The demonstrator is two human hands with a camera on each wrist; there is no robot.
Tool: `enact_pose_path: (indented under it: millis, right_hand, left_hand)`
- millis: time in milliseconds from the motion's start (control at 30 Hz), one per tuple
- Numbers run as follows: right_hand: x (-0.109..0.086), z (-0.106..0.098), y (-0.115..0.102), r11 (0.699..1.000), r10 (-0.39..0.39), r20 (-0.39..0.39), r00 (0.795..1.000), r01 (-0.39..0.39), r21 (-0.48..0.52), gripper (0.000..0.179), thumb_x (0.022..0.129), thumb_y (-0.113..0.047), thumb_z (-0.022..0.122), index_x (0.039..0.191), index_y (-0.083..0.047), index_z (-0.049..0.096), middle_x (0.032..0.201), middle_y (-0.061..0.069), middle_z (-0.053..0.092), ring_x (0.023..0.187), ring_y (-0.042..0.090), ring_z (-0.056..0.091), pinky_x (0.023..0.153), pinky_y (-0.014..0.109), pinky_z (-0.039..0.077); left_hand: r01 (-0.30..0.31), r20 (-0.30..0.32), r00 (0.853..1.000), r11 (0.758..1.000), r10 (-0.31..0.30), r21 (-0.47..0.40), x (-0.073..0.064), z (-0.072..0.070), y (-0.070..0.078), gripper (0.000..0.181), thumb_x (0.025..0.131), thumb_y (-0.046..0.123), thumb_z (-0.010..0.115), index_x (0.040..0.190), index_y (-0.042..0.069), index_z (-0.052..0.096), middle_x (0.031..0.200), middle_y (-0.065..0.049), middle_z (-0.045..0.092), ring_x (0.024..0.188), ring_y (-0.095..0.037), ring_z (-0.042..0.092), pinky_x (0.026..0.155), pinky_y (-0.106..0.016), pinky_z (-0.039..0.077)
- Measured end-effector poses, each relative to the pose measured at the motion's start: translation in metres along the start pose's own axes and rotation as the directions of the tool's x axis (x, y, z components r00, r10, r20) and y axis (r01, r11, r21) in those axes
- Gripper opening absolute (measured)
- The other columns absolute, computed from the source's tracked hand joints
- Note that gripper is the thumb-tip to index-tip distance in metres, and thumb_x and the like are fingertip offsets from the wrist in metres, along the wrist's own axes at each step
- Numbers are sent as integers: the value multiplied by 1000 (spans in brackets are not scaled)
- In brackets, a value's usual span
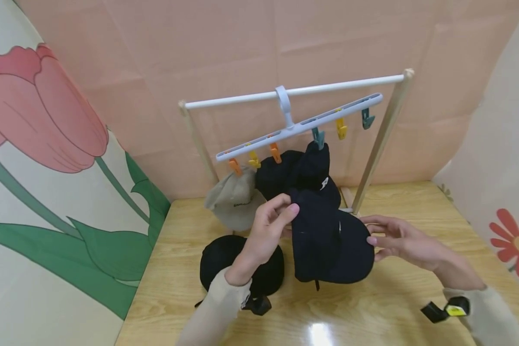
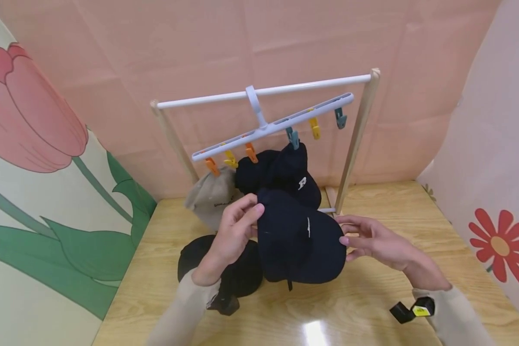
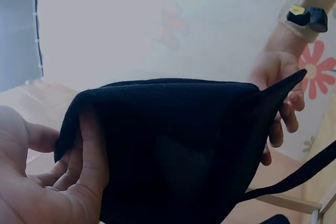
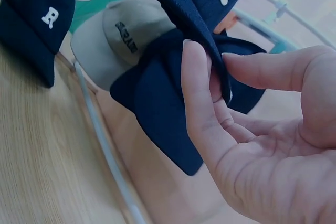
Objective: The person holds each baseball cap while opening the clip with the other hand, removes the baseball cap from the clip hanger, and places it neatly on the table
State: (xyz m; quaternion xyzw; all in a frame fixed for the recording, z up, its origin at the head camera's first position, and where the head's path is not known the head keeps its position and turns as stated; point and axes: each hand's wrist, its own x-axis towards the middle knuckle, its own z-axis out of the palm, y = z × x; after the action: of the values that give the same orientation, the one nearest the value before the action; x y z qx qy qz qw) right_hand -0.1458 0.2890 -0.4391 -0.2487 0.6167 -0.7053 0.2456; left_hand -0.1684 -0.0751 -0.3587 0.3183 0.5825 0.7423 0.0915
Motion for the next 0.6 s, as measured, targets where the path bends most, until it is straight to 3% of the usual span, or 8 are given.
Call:
enact_pose_path:
  millis: [100,333,600]
  right_hand:
    - [4,-3,-1,1000,1,13,1000,-1,16,55,109,11,38,159,-12,45,145,2,65,113,21,74,88,39,65]
    - [12,-10,-4,997,27,4,1000,-27,73,55,110,10,38,154,-20,51,146,-2,65,117,16,72,90,35,64]
    - [22,-10,0,987,0,-5,1000,1,162,49,110,11,40,145,-17,60,136,2,73,115,15,74,90,33,64]
  left_hand:
    - [10,-17,1000,1000,-11,-18,-3,-2,1,30,111,18,56,100,-8,48,71,3,36,76,-7,64,70,-28,64]
    - [1,-48,999,999,-3,-47,-4,-4,2,29,111,16,54,101,-10,45,73,-7,35,77,-8,67,69,-27,64]
    - [-10,-84,996,999,6,-49,-5,-7,5,28,110,15,53,104,-11,46,76,5,54,76,-8,67,69,-28,64]
